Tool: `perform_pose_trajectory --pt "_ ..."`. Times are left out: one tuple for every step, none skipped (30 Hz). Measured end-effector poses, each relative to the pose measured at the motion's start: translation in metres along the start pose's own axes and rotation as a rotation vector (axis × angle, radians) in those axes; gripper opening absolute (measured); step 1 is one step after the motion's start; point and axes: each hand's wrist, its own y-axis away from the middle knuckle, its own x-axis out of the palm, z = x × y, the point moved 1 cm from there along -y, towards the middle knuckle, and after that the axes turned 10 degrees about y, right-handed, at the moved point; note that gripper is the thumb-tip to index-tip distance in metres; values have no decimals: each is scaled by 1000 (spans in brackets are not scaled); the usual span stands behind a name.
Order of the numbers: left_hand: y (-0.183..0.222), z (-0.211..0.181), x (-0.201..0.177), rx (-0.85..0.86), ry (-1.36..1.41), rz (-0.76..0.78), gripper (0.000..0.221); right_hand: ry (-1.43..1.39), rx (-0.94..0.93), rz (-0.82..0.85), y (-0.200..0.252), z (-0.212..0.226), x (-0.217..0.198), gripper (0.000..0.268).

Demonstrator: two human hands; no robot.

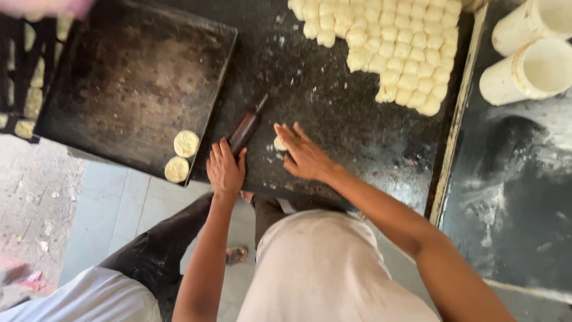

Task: The person flattens small pieces of dough using a rolling pin and places them onto a metal tray.

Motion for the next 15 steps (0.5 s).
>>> perform_pose_trajectory --pt "0 -1 -1 7 -12 -4 61 -185 60 34 4 6 -4 79" --pt "1 -3 -1 15 -23 -8 61 -372 119 67 8 15 -9 85" --pt "10 -5 -4 22 -35 8 61 -183 90 90 17 31 -14 87" --pt "18 -6 -9 15 -25 23 63 6 59 113 25 49 -20 90" --pt "8 -9 -10 26 -10 17 64 214 33 120 22 54 -29 94" --pt "-4 -11 -11 37 6 13 66 231 62 -4 16 58 -40 89" --pt "-17 -14 -10 36 29 17 66 256 81 -126 10 54 -49 85" --pt "-31 -16 -8 35 52 21 66 281 99 -249 2 46 -55 80" --pt "-22 -14 -14 23 64 74 67 108 145 -237 10 53 -54 69" --pt "-14 -13 -18 63 59 134 64 -64 193 -228 18 56 -49 57" --pt "-19 -15 -16 112 61 170 62 -216 232 -236 18 44 -46 46" --pt "-21 -18 -14 160 64 206 61 -232 256 -365 19 31 -42 37" --pt "-32 -23 -9 238 114 223 62 -232 266 -503 15 7 -40 28" --pt "-40 -28 -4 316 163 240 64 -230 272 -643 11 -15 -36 20" --pt "-32 -29 -6 379 207 284 66 -225 334 -532 12 -20 -25 19"
